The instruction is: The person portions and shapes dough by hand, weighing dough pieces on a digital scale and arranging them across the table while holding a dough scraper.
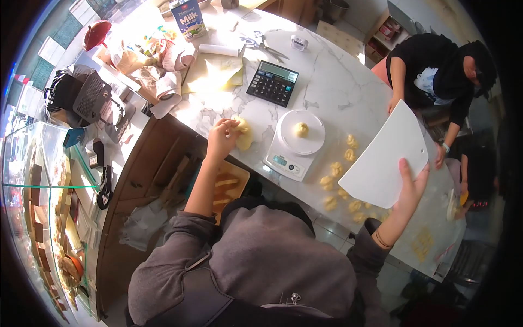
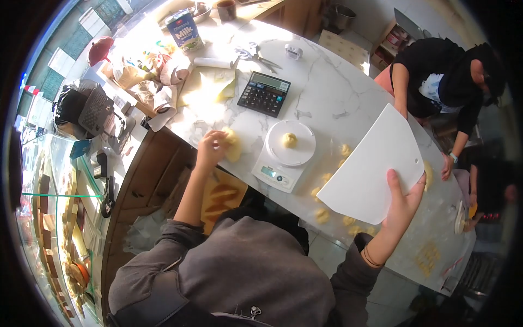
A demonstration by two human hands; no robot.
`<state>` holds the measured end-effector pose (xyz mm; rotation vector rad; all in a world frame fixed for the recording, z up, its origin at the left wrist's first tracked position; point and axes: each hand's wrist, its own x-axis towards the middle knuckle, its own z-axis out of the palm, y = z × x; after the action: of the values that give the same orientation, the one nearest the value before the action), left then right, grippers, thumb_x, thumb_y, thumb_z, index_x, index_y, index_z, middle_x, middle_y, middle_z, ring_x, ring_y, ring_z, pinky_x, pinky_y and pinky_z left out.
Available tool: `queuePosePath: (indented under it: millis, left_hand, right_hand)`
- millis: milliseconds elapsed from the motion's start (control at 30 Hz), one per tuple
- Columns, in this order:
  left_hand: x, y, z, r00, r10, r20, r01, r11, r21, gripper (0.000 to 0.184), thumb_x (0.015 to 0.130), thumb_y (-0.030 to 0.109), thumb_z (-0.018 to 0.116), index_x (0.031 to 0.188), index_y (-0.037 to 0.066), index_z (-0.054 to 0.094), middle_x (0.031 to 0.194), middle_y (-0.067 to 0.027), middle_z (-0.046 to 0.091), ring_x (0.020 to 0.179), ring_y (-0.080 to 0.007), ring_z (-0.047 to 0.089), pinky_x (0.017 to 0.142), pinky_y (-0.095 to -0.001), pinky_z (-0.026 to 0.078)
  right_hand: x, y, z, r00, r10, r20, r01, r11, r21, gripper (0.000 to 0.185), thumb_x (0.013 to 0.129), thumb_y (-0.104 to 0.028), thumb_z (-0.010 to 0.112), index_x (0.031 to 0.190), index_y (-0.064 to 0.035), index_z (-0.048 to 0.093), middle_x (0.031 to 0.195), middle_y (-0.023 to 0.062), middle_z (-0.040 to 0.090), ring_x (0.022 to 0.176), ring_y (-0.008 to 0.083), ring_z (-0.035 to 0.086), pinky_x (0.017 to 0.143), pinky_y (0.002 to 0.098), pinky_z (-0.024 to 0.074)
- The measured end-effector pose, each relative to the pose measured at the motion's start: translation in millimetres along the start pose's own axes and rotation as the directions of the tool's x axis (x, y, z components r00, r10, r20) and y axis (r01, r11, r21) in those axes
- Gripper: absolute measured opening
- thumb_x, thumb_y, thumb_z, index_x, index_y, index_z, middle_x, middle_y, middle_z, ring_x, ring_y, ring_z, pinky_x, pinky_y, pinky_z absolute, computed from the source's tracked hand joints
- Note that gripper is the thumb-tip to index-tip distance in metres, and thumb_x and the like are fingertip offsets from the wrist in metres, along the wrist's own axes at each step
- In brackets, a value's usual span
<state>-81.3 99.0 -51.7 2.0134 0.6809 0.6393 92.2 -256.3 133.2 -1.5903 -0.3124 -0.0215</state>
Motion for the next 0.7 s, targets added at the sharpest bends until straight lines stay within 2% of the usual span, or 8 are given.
queuePosePath:
  millis: [133, 233, 333, 433, 533, 567, 667, 700]
  left_hand:
    - [6, 2, 5, 1.000, -0.015, -0.027, 0.020, 0.984, 0.179, 0.020, 0.074, 0.004, 0.060, 0.094, 0.002, 0.065, 0.095, -0.0115, 0.062, 0.080, -0.0275, 0.061, 0.071, -0.0316, 0.049]
    - [3, 9, 15, 0.989, 0.048, -0.142, -0.012, 0.970, 0.242, 0.020, 0.076, 0.004, 0.056, 0.094, 0.004, 0.065, 0.095, -0.0110, 0.063, 0.081, -0.0283, 0.060, 0.073, -0.0320, 0.049]
    - [-1, 6, 21, 0.986, 0.047, -0.159, -0.016, 0.981, 0.195, 0.024, 0.078, 0.004, 0.053, 0.099, 0.005, 0.064, 0.102, -0.0108, 0.062, 0.090, -0.0284, 0.058, 0.080, -0.0326, 0.046]
    - [-8, 6, 26, 0.980, 0.134, -0.150, -0.073, 0.932, 0.354, 0.031, 0.079, 0.004, 0.050, 0.108, 0.005, 0.061, 0.111, -0.0107, 0.059, 0.101, -0.0282, 0.054, 0.086, -0.0326, 0.044]
    - [-13, 0, 23, 0.994, 0.060, -0.091, -0.051, 0.993, 0.103, 0.036, 0.079, 0.005, 0.048, 0.115, 0.004, 0.057, 0.118, -0.0129, 0.055, 0.108, -0.0289, 0.050, 0.092, -0.0332, 0.040]
    - [-16, -2, 19, 1.000, -0.009, -0.027, 0.009, 1.000, 0.016, 0.041, 0.079, 0.006, 0.049, 0.120, 0.002, 0.052, 0.125, -0.0160, 0.049, 0.113, -0.0307, 0.046, 0.096, -0.0336, 0.037]
    - [-25, 19, 14, 0.995, 0.098, 0.013, -0.098, 0.970, 0.222, 0.047, 0.079, 0.006, 0.049, 0.126, 0.001, 0.045, 0.131, -0.0177, 0.042, 0.119, -0.0326, 0.041, 0.099, -0.0334, 0.034]
    - [-27, 26, 17, 0.997, 0.070, 0.014, -0.072, 0.963, 0.259, 0.052, 0.080, 0.007, 0.051, 0.130, 0.005, 0.040, 0.135, -0.0171, 0.037, 0.123, -0.0327, 0.037, 0.101, -0.0341, 0.032]
  right_hand:
    - [-8, 3, -8, 0.999, -0.020, -0.036, 0.019, 0.999, -0.029, 0.054, 0.080, -0.003, 0.062, 0.127, 0.0011, 0.035, 0.120, 0.0105, 0.048, 0.108, 0.0182, 0.047, 0.092, 0.0300, 0.0368]
    - [-13, 0, -25, 0.999, 0.009, -0.047, -0.011, 0.999, -0.036, 0.049, 0.083, -0.005, 0.058, 0.126, 0.0011, 0.035, 0.119, 0.0105, 0.048, 0.107, 0.0173, 0.047, 0.092, 0.0297, 0.0371]
    - [-12, 1, -43, 0.998, 0.038, -0.057, -0.039, 0.999, -0.012, 0.049, 0.084, -0.005, 0.057, 0.127, 0.0008, 0.035, 0.119, 0.0107, 0.048, 0.106, 0.0178, 0.048, 0.091, 0.0300, 0.0382]
    - [-15, 6, -56, 0.995, 0.078, -0.067, -0.075, 0.997, 0.036, 0.050, 0.083, -0.006, 0.057, 0.128, 0.0007, 0.035, 0.118, 0.0109, 0.048, 0.106, 0.0181, 0.049, 0.090, 0.0302, 0.0388]
    - [-20, 19, -61, 0.992, 0.107, -0.067, -0.101, 0.991, 0.088, 0.051, 0.083, -0.006, 0.058, 0.128, 0.0005, 0.035, 0.118, 0.0111, 0.049, 0.106, 0.0183, 0.049, 0.090, 0.0300, 0.0390]
    - [-23, 23, -62, 0.991, 0.120, -0.067, -0.113, 0.989, 0.094, 0.052, 0.082, -0.006, 0.058, 0.129, 0.0004, 0.035, 0.117, 0.0110, 0.049, 0.106, 0.0183, 0.049, 0.090, 0.0299, 0.0391]
    - [-27, 27, -64, 0.985, 0.165, -0.056, -0.159, 0.983, 0.096, 0.054, 0.082, -0.006, 0.058, 0.129, -0.0001, 0.034, 0.117, 0.0108, 0.049, 0.105, 0.0183, 0.049, 0.089, 0.0295, 0.0392]
    - [-28, 26, -66, 0.983, 0.175, -0.053, -0.170, 0.981, 0.091, 0.054, 0.082, -0.006, 0.059, 0.130, -0.0003, 0.034, 0.117, 0.0107, 0.049, 0.105, 0.0184, 0.049, 0.089, 0.0294, 0.0392]
